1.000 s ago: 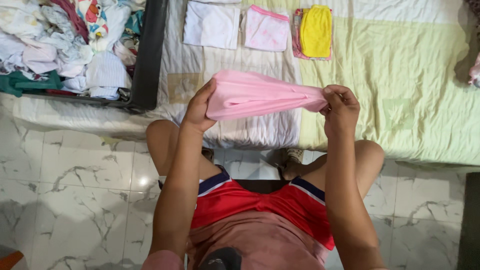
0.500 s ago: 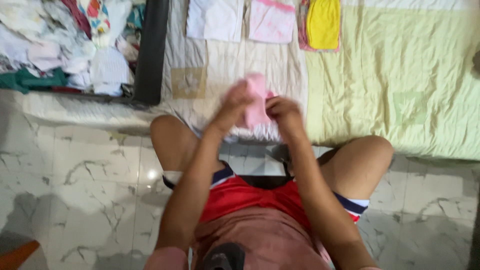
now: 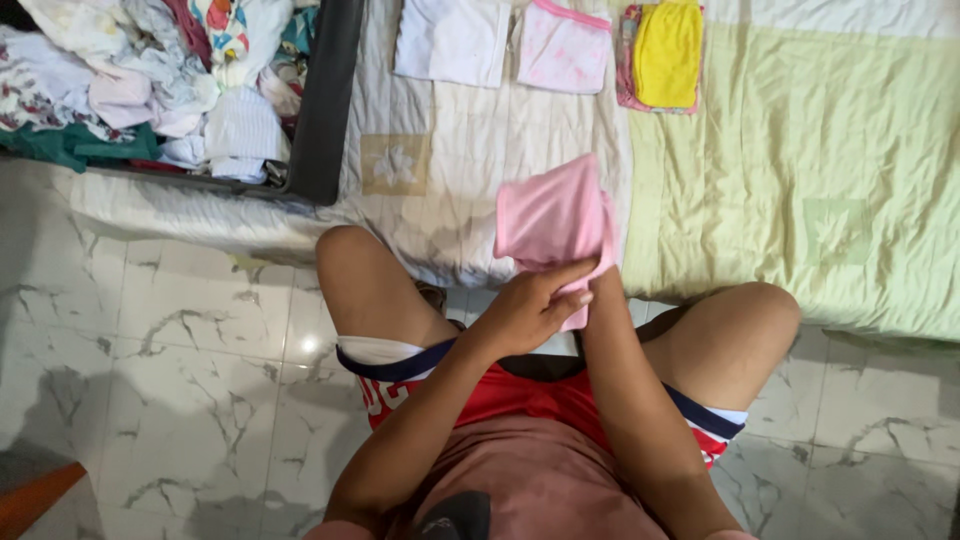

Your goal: The person sits cross-legged on a bed and folds several small garments, including a white shirt, a yellow cloth, and pink items. They smooth each item, fold it into a compact rectangle, and place it on a growing stack on the bed.

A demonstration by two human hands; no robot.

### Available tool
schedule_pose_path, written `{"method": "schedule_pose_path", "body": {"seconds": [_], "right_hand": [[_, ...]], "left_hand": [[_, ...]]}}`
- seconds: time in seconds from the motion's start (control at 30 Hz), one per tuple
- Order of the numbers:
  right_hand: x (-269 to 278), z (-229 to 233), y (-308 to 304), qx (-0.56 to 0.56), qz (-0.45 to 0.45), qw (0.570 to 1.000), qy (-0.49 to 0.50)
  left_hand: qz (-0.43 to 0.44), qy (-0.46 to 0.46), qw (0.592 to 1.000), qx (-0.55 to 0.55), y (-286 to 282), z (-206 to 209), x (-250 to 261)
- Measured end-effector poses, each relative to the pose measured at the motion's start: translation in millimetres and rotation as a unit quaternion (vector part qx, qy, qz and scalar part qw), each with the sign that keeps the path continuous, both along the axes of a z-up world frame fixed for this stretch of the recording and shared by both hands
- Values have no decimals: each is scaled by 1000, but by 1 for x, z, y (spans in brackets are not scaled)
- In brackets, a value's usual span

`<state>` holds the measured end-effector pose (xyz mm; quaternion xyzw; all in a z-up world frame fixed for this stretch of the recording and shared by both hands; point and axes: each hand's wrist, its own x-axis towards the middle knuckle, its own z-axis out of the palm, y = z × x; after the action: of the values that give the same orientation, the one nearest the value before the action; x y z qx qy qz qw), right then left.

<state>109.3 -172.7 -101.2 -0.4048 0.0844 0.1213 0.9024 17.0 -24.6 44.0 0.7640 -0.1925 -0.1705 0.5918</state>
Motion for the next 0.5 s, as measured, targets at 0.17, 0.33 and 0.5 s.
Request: {"method": "schedule_pose_path", "body": {"seconds": [0.17,0.33,0.5], "right_hand": [[-6,3,-4,-15,-74,995,60],[-12,24,-18,-52,7,994,91],[9,63,-81,-148,-17,986,77]], "left_hand": [[-56,52,997,-29,2,-33,-7],[110,137,933,-313,48,-60,42],[225,49,948,-218,93,-55,101]]}}
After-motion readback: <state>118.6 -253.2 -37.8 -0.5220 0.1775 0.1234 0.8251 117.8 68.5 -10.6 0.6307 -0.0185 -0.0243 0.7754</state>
